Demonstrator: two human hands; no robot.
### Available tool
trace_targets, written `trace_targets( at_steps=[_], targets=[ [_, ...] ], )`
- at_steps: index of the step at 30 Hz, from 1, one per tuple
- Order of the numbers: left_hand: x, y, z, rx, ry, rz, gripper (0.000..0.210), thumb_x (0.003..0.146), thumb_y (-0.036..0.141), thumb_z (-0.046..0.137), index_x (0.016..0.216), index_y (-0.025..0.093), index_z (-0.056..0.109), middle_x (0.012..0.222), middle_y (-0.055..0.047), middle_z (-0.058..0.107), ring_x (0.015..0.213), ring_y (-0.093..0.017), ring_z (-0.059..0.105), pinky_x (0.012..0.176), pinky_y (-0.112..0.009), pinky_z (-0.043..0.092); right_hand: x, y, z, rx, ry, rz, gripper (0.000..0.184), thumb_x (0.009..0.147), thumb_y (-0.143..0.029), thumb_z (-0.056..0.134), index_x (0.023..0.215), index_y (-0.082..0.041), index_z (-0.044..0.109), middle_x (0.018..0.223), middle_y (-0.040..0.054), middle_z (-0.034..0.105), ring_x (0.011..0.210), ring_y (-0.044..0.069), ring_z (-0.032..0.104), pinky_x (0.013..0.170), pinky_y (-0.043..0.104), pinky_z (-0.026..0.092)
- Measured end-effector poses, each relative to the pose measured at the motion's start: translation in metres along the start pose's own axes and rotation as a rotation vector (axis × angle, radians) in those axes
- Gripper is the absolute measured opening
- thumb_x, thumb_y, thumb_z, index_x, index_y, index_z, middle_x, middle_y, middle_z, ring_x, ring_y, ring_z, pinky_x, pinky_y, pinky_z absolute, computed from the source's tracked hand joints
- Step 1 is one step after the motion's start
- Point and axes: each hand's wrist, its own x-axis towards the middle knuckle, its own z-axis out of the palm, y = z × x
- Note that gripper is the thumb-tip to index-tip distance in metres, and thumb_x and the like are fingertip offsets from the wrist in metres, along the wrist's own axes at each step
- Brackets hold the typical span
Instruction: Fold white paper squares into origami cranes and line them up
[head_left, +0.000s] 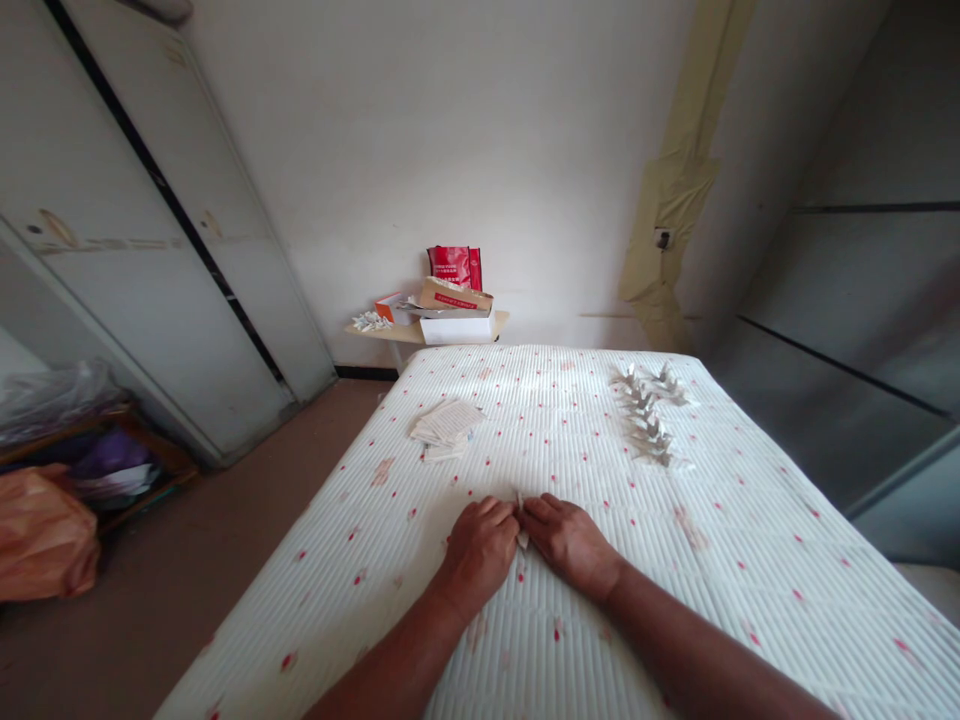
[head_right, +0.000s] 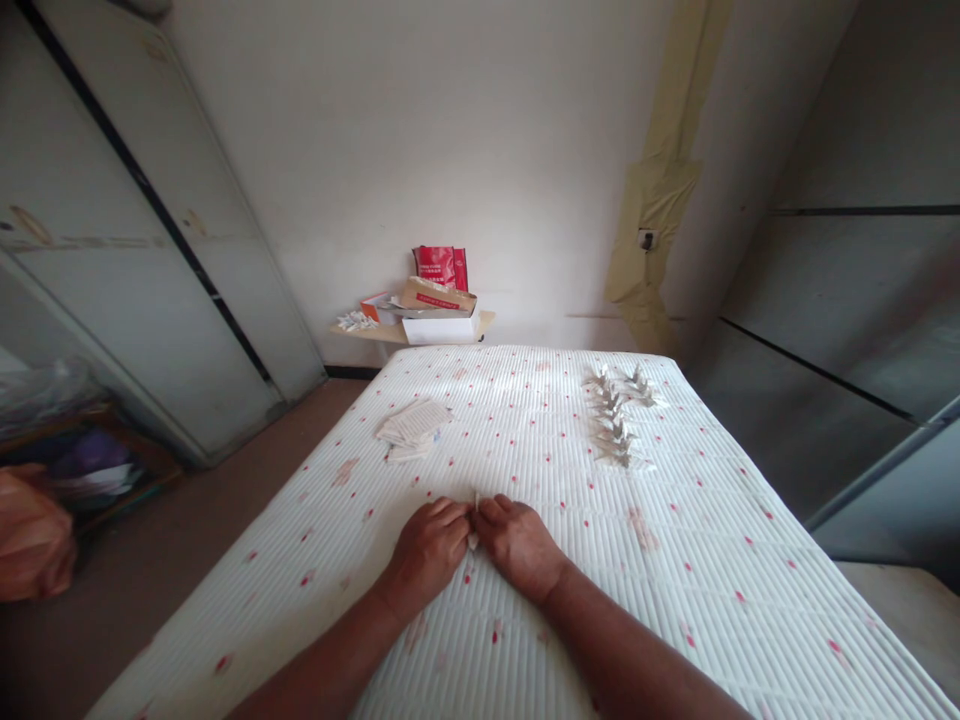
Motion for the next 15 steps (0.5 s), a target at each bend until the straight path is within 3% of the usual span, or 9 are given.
trace_targets(
  at_steps=[10,15],
  targets=[
    [-0.0012,0.0013,0.0012,0.03,0.007,-0.015,0.017,0.079,0.008,0.05,0.065,0.017,0.055,0.075,-0.003,0.061,0.077,-0.017,0.054,0.069,-0.031,0.043,-0.0004,0.0041,0.0005,0.056,0.071,-0.039,0.021,0.091,-0.023,0.043,0.088,-0.017,0.063,0.094,0.0081,0.064,0.08,0.017,0.054,0.072,0.028,0.046],
    [-0.0001,0.0028,-0.0006,0.037,-0.002,-0.022,0.018,0.08,0.01,0.05,0.064,0.017,0.055,0.072,-0.002,0.06,0.073,-0.017,0.053,0.066,-0.031,0.041,0.003,0.0019,-0.0051,0.084,0.024,-0.059,0.019,0.09,-0.02,0.044,0.087,-0.016,0.062,0.093,0.008,0.065,0.081,0.016,0.055,0.075,0.027,0.047]
  ],
)
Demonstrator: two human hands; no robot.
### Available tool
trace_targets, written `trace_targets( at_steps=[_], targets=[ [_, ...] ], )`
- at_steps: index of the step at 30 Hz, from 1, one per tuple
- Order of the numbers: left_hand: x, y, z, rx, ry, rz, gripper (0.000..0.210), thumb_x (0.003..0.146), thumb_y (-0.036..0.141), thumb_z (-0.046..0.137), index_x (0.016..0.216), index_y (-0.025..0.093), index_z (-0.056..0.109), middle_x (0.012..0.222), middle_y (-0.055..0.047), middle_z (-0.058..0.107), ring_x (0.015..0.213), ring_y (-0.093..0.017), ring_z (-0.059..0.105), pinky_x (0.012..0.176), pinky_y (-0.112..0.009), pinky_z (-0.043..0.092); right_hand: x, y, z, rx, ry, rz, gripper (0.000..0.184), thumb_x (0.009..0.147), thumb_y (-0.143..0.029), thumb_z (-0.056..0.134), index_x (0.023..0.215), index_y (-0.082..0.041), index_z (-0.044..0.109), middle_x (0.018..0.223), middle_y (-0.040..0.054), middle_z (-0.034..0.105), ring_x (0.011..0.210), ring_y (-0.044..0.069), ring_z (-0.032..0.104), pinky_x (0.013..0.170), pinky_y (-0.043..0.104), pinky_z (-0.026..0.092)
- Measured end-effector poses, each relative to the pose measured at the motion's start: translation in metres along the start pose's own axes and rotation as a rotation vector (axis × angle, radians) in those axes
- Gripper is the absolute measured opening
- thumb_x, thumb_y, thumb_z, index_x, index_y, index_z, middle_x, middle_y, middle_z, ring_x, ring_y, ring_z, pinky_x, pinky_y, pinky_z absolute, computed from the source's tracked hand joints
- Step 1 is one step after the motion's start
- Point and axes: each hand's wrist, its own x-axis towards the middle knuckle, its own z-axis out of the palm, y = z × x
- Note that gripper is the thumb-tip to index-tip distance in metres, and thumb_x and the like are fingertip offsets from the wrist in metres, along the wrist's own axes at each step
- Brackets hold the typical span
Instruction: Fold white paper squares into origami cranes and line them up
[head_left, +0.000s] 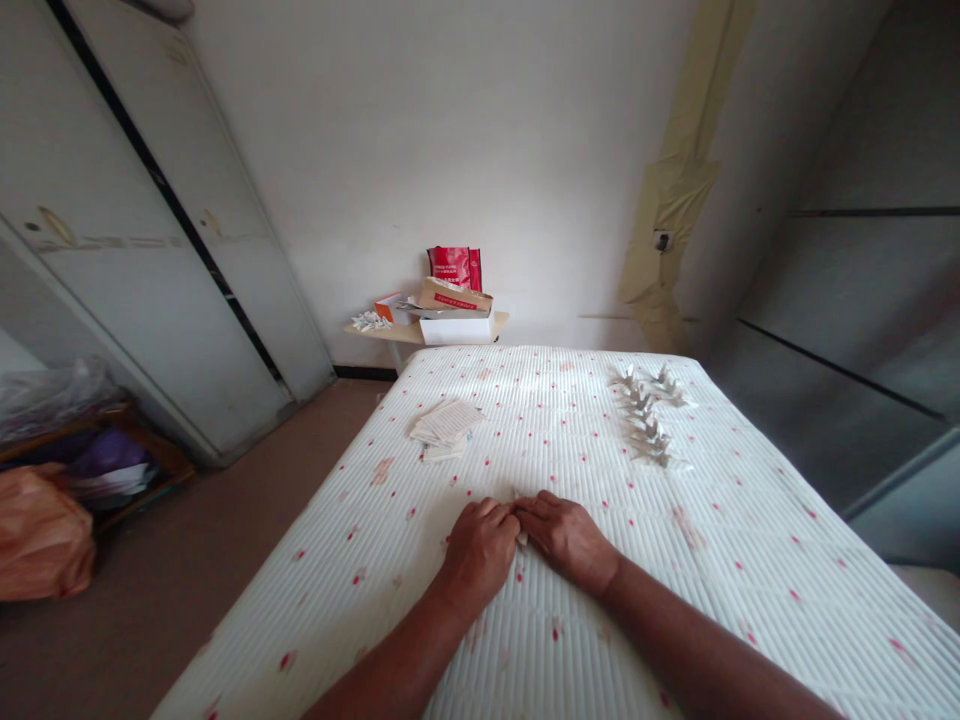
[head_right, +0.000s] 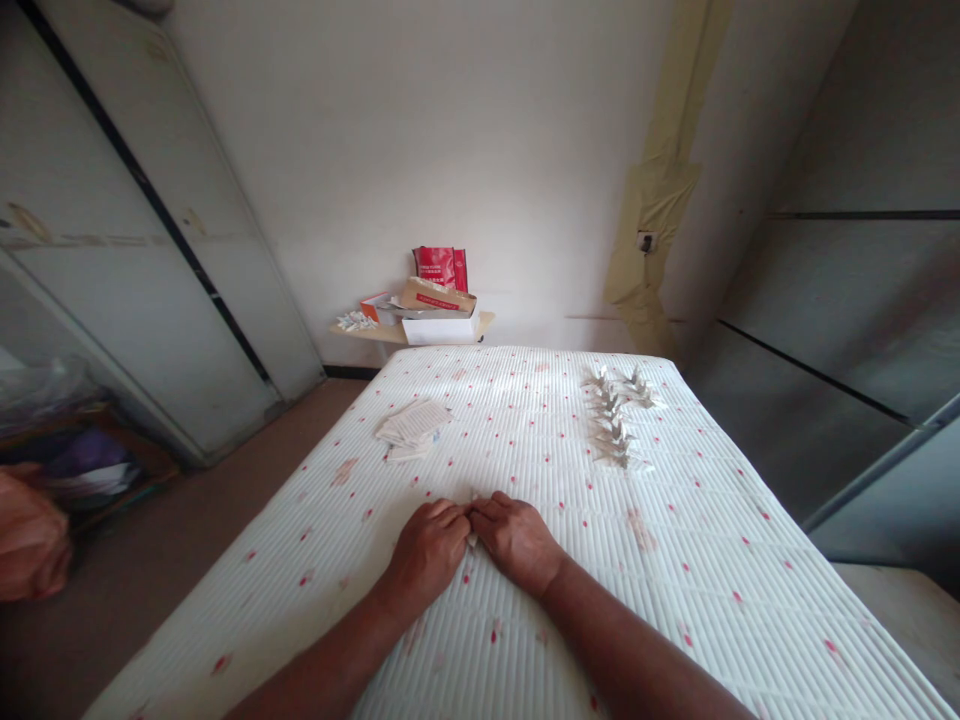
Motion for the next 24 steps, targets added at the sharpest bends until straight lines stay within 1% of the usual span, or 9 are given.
trace_targets(
  at_steps=[5,6,8,11,12,14,17,20,24],
  targets=[
    [0.0,0.002,-0.002,0.009,-0.003,-0.004,0.018,0.08,0.01,0.05,0.066,0.018,0.056,0.07,-0.003,0.058,0.072,-0.017,0.052,0.065,-0.031,0.039,-0.003,0.008,0.001,0.104,0.007,0.016,0.016,0.087,-0.016,0.046,0.094,-0.017,0.061,0.097,0.0078,0.065,0.085,0.016,0.058,0.078,0.028,0.048],
    [0.0,0.002,-0.002,0.006,-0.009,-0.001,0.016,0.08,0.01,0.05,0.067,0.018,0.056,0.071,-0.003,0.059,0.073,-0.017,0.052,0.064,-0.031,0.039,-0.003,0.013,0.003,0.166,0.025,0.043,0.02,0.086,-0.013,0.045,0.1,-0.018,0.06,0.098,0.0076,0.065,0.088,0.016,0.059,0.079,0.028,0.048],
    [0.0,0.002,-0.003,0.001,-0.028,0.008,0.014,0.079,0.01,0.052,0.07,0.018,0.057,0.074,-0.002,0.059,0.074,-0.017,0.052,0.064,-0.031,0.039,-0.002,0.025,0.007,0.28,0.153,0.121,0.034,0.082,-0.005,0.041,0.108,-0.018,0.058,0.109,0.0088,0.062,0.1,0.016,0.058,0.085,0.031,0.047],
    [0.0,0.003,-0.003,0.013,-0.056,0.013,0.012,0.079,0.011,0.054,0.071,0.019,0.056,0.077,-0.002,0.06,0.075,-0.018,0.051,0.063,-0.031,0.038,0.007,0.043,0.011,0.387,0.172,0.188,0.042,0.077,0.0,0.039,0.109,-0.019,0.058,0.118,0.008,0.056,0.11,0.016,0.053,0.092,0.032,0.044],
    [0.0,0.003,-0.003,0.02,-0.062,0.013,0.011,0.079,0.011,0.054,0.071,0.019,0.056,0.078,-0.002,0.06,0.075,-0.018,0.051,0.063,-0.031,0.038,0.012,0.046,0.01,0.391,0.159,0.201,0.044,0.076,0.0,0.041,0.112,-0.019,0.057,0.118,0.0081,0.056,0.11,0.017,0.053,0.093,0.033,0.044],
    [0.0,0.003,-0.003,0.029,-0.071,0.016,0.01,0.079,0.012,0.055,0.071,0.019,0.056,0.08,-0.002,0.06,0.075,-0.018,0.051,0.063,-0.031,0.038,0.022,0.051,0.008,0.387,0.041,0.197,0.041,0.076,-0.004,0.046,0.112,-0.02,0.058,0.116,0.0078,0.056,0.101,0.017,0.057,0.087,0.031,0.046],
    [0.0,0.003,-0.003,0.033,-0.078,0.016,0.01,0.079,0.012,0.055,0.072,0.018,0.055,0.081,-0.002,0.061,0.076,-0.018,0.052,0.063,-0.031,0.039,0.033,0.052,0.003,0.378,-0.12,0.153,0.027,0.077,-0.008,0.052,0.098,-0.02,0.064,0.103,0.0046,0.059,0.084,0.013,0.06,0.077,0.027,0.047],
    [-0.001,0.003,-0.004,0.042,-0.071,0.014,0.01,0.08,0.012,0.054,0.073,0.018,0.056,0.083,-0.002,0.061,0.077,-0.018,0.052,0.065,-0.032,0.04,0.039,0.053,-0.001,0.43,-0.144,0.159,0.017,0.072,-0.007,0.058,0.083,-0.017,0.065,0.088,0.0025,0.059,0.081,0.013,0.058,0.075,0.026,0.046],
    [-0.001,0.003,-0.004,0.05,-0.057,0.019,0.009,0.08,0.011,0.054,0.074,0.018,0.057,0.085,-0.003,0.063,0.078,-0.018,0.053,0.065,-0.032,0.041,0.041,0.058,-0.001,0.576,-0.189,0.244,0.007,0.07,-0.008,0.06,0.07,-0.014,0.063,0.08,0.0003,0.056,0.07,0.01,0.055,0.066,0.022,0.044]
  ],
)
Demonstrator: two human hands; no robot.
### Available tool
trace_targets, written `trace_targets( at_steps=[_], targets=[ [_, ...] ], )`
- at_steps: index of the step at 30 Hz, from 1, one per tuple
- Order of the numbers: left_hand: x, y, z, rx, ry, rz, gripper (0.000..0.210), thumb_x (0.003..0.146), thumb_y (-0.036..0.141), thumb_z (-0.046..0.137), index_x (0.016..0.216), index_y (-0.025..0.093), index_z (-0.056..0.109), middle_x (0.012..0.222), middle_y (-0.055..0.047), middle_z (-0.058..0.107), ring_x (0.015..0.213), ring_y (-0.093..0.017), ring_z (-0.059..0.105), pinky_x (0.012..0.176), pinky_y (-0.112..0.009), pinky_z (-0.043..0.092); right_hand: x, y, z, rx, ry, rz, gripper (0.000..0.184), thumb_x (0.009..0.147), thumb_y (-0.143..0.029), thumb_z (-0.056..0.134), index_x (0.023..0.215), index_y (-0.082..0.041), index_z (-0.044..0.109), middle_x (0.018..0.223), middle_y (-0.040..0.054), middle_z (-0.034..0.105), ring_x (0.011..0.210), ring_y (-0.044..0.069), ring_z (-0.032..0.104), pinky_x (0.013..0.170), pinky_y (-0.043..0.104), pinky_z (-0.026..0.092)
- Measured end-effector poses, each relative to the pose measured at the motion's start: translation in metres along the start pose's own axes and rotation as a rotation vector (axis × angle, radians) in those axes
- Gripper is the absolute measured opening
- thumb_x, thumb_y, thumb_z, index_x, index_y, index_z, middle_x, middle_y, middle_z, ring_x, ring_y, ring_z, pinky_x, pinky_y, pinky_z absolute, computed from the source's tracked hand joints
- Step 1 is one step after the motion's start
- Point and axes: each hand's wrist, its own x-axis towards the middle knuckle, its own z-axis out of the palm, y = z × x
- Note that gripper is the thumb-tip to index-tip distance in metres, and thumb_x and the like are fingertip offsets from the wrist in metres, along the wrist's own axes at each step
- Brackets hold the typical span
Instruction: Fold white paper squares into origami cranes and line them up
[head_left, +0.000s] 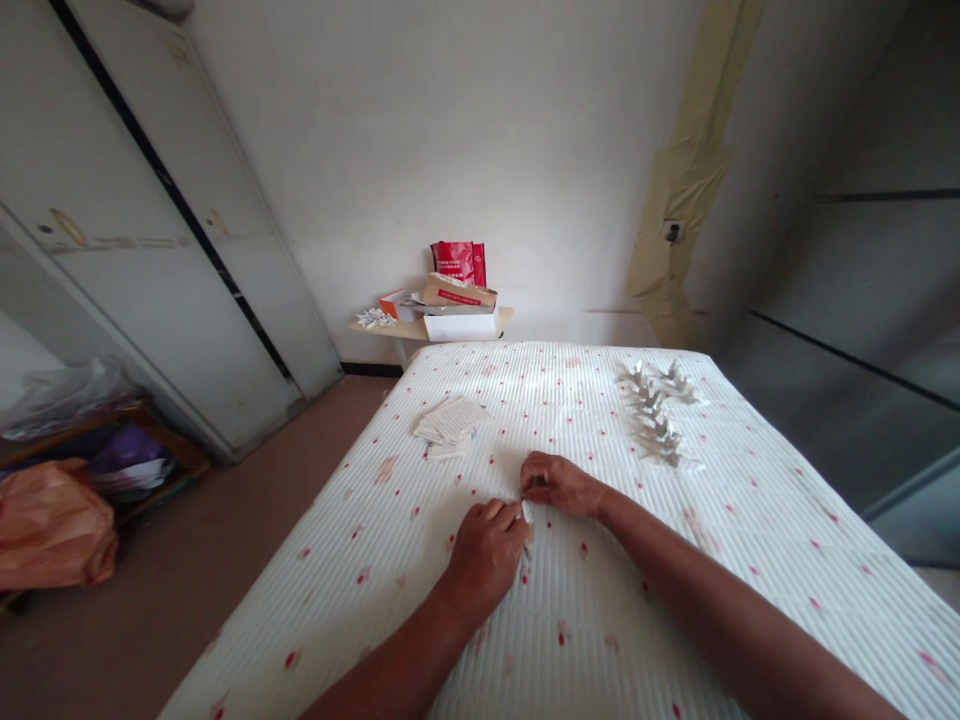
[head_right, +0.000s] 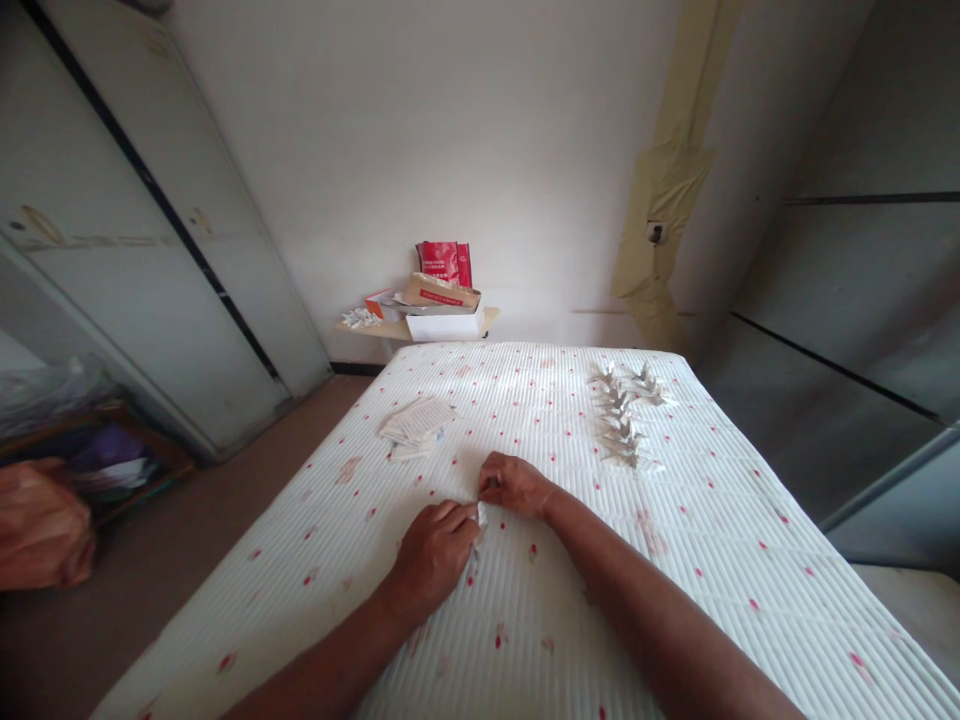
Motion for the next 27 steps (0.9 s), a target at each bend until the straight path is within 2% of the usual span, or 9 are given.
trace_targets(
  at_steps=[7,13,20,23,27],
  targets=[
    [0.0,-0.001,0.003,0.012,0.008,0.015,0.007,0.08,0.013,0.055,0.075,0.017,0.058,0.088,-0.004,0.063,0.081,-0.018,0.055,0.069,-0.032,0.043,0.01,-0.001,-0.001,0.067,-0.085,0.121,0.007,0.068,-0.008,0.057,0.067,-0.013,0.062,0.063,-0.0036,0.056,0.059,0.008,0.052,0.053,0.016,0.039],
    [0.0,0.0,-0.001,0.036,-0.014,0.008,0.012,0.081,0.013,0.052,0.072,0.018,0.057,0.088,-0.002,0.062,0.079,-0.018,0.055,0.067,-0.032,0.043,0.014,-0.014,0.002,0.014,-0.095,0.331,0.011,0.064,-0.007,0.053,0.067,-0.012,0.062,0.045,-0.0054,0.049,0.043,0.007,0.046,0.04,0.015,0.033],
    [0.001,0.0,-0.002,-0.002,-0.028,0.01,0.012,0.081,0.012,0.052,0.071,0.017,0.057,0.097,-0.002,0.063,0.082,-0.017,0.055,0.068,-0.032,0.043,0.02,-0.032,-0.001,-0.131,-0.134,0.479,0.014,0.06,-0.01,0.055,0.068,-0.011,0.067,0.046,0.0004,0.058,0.044,0.011,0.053,0.043,0.017,0.037],
    [0.001,-0.001,-0.001,-0.033,-0.049,0.014,0.008,0.081,0.013,0.053,0.077,0.018,0.058,0.098,-0.002,0.063,0.084,-0.018,0.055,0.07,-0.032,0.043,0.023,-0.037,-0.001,-0.214,-0.143,0.484,0.011,0.057,-0.01,0.058,0.062,-0.012,0.068,0.047,0.0028,0.06,0.049,0.014,0.057,0.048,0.02,0.039],
    [0.002,-0.001,-0.001,-0.058,-0.083,0.004,0.006,0.081,0.014,0.054,0.08,0.018,0.058,0.092,-0.002,0.064,0.084,-0.018,0.054,0.07,-0.032,0.043,0.025,-0.037,0.002,-0.307,-0.074,0.443,0.008,0.054,-0.01,0.063,0.06,-0.013,0.067,0.061,0.0065,0.065,0.065,0.019,0.061,0.056,0.023,0.041]
  ],
)
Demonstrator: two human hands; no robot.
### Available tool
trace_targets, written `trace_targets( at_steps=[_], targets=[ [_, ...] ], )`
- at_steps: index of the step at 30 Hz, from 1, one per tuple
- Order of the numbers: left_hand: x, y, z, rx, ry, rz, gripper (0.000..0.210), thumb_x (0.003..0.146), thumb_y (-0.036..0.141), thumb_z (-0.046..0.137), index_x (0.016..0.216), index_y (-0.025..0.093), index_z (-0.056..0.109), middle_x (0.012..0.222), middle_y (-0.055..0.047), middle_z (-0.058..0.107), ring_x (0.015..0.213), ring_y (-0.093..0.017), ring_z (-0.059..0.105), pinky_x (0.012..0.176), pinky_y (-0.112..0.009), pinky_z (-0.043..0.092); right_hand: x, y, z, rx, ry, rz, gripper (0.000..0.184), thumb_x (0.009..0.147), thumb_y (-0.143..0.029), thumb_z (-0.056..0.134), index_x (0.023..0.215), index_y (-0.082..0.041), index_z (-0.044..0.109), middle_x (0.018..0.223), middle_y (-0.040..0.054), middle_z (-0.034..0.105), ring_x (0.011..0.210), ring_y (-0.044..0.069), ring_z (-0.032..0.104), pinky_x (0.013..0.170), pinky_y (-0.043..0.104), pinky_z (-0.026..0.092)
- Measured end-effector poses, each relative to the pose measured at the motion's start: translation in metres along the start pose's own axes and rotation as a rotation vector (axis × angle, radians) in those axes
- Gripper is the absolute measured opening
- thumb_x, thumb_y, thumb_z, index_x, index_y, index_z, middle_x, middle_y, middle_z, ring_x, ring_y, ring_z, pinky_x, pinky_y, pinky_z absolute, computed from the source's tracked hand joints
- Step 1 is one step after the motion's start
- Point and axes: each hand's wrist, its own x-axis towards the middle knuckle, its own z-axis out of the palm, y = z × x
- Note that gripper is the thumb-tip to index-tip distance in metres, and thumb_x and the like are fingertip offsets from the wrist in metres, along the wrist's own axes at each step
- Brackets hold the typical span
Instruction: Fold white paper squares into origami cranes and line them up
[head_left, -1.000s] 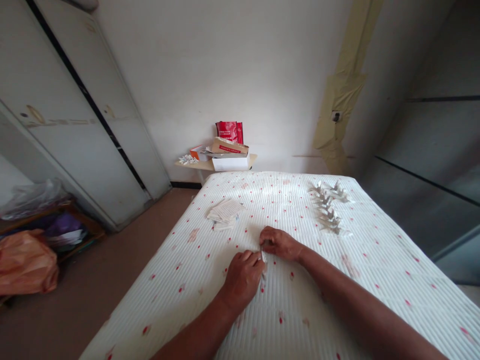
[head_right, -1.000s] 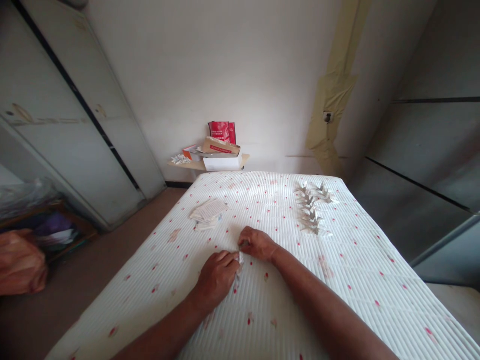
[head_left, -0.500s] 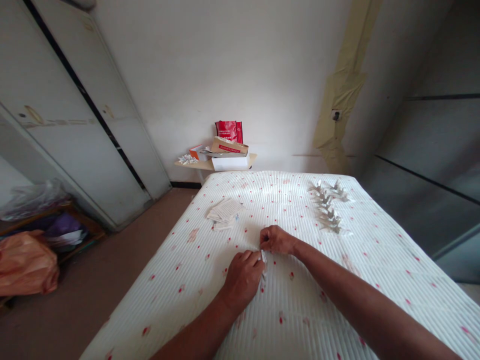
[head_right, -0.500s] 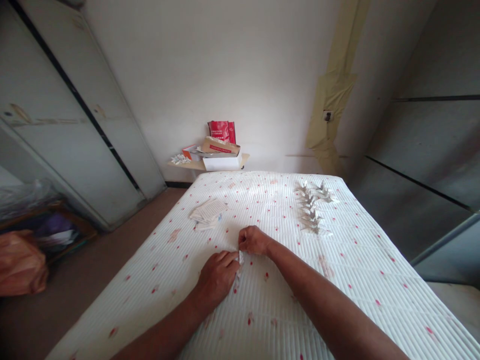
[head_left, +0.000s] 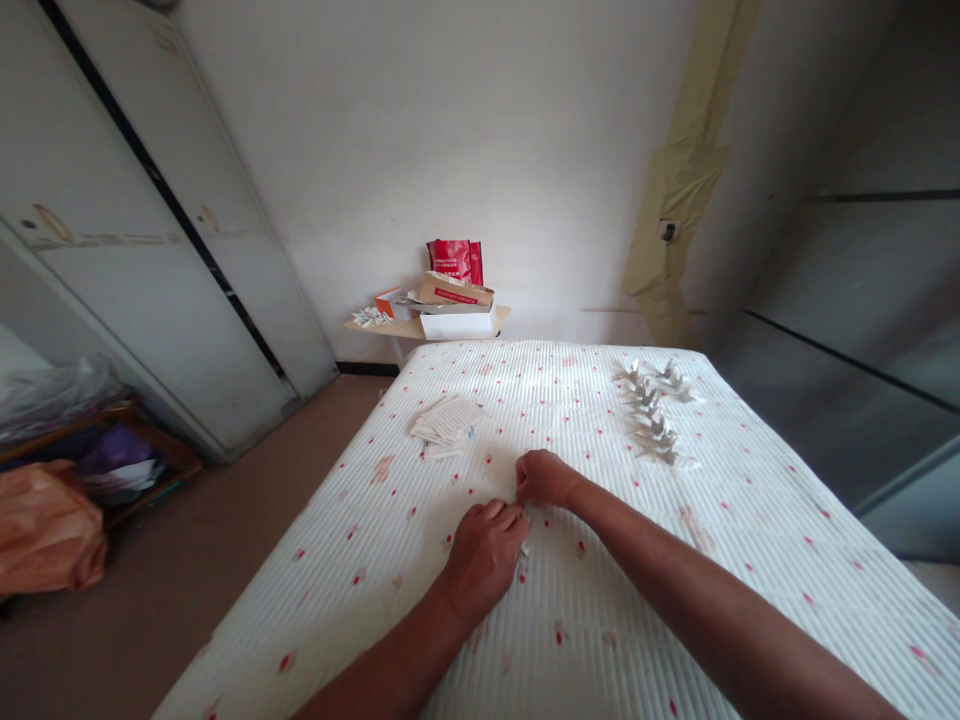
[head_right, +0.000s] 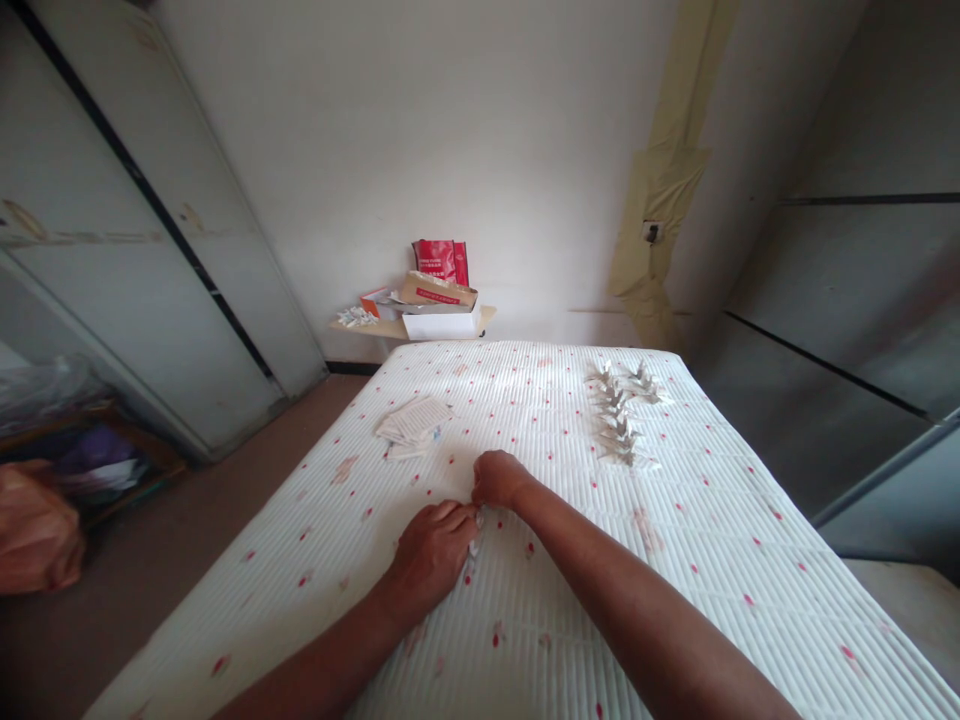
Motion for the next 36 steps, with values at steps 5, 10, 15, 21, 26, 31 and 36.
trace_targets(
  at_steps=[5,10,15,21,26,31,36],
  targets=[
    [0.001,-0.001,-0.001,-0.018,-0.011,-0.001,0.005,0.08,0.015,0.056,0.082,0.018,0.059,0.098,-0.002,0.065,0.088,-0.018,0.055,0.072,-0.032,0.043,-0.009,0.015,0.009,0.044,0.13,-0.091,0.013,0.062,-0.009,0.061,0.072,-0.015,0.066,0.075,0.0029,0.065,0.07,0.015,0.058,0.062,0.022,0.042],
    [0.001,-0.002,-0.001,-0.028,-0.008,0.009,0.005,0.082,0.016,0.055,0.081,0.019,0.059,0.1,-0.002,0.064,0.089,-0.018,0.054,0.072,-0.033,0.041,-0.03,0.038,0.025,0.347,0.266,-0.378,0.016,0.073,-0.005,0.054,0.074,-0.017,0.066,0.076,0.0008,0.06,0.072,0.01,0.057,0.066,0.02,0.045],
    [0.0,-0.004,0.0,-0.058,0.007,0.011,0.006,0.081,0.016,0.054,0.079,0.019,0.059,0.092,-0.001,0.064,0.089,-0.017,0.054,0.073,-0.033,0.041,-0.037,0.047,0.037,0.371,0.312,-0.543,0.024,0.078,-0.008,0.051,0.081,-0.022,0.07,0.079,0.0017,0.056,0.071,0.01,0.057,0.064,0.02,0.045],
    [0.0,-0.004,-0.002,-0.091,0.016,0.001,0.009,0.08,0.013,0.053,0.076,0.019,0.06,0.09,-0.002,0.064,0.09,-0.018,0.053,0.074,-0.033,0.041,-0.041,0.049,0.035,0.117,0.308,-0.601,0.028,0.083,-0.01,0.048,0.094,-0.025,0.07,0.087,0.0035,0.057,0.076,0.011,0.058,0.065,0.019,0.044],
    [0.0,-0.004,-0.003,-0.088,-0.009,-0.008,0.008,0.08,0.013,0.055,0.077,0.018,0.06,0.092,-0.003,0.063,0.091,-0.018,0.053,0.076,-0.034,0.041,-0.053,0.048,0.03,-0.155,0.319,-0.644,0.028,0.087,-0.015,0.045,0.104,-0.027,0.064,0.096,0.0048,0.058,0.082,0.013,0.056,0.066,0.021,0.042],
    [0.0,-0.004,-0.002,-0.065,-0.018,-0.004,0.008,0.079,0.013,0.054,0.076,0.018,0.059,0.092,-0.003,0.063,0.089,-0.019,0.053,0.076,-0.035,0.042,-0.06,0.039,0.026,-0.33,0.274,-0.637,0.025,0.092,-0.023,0.039,0.101,-0.021,0.063,0.094,0.0066,0.06,0.084,0.016,0.053,0.066,0.024,0.042],
    [0.001,-0.004,-0.004,-0.067,0.003,0.006,0.009,0.08,0.013,0.054,0.074,0.018,0.059,0.089,-0.003,0.063,0.088,-0.019,0.053,0.076,-0.035,0.043,-0.061,0.035,0.032,-0.309,0.279,-0.565,0.023,0.091,-0.025,0.043,0.1,-0.024,0.063,0.094,0.0053,0.06,0.085,0.017,0.051,0.069,0.026,0.042]
  ],
)
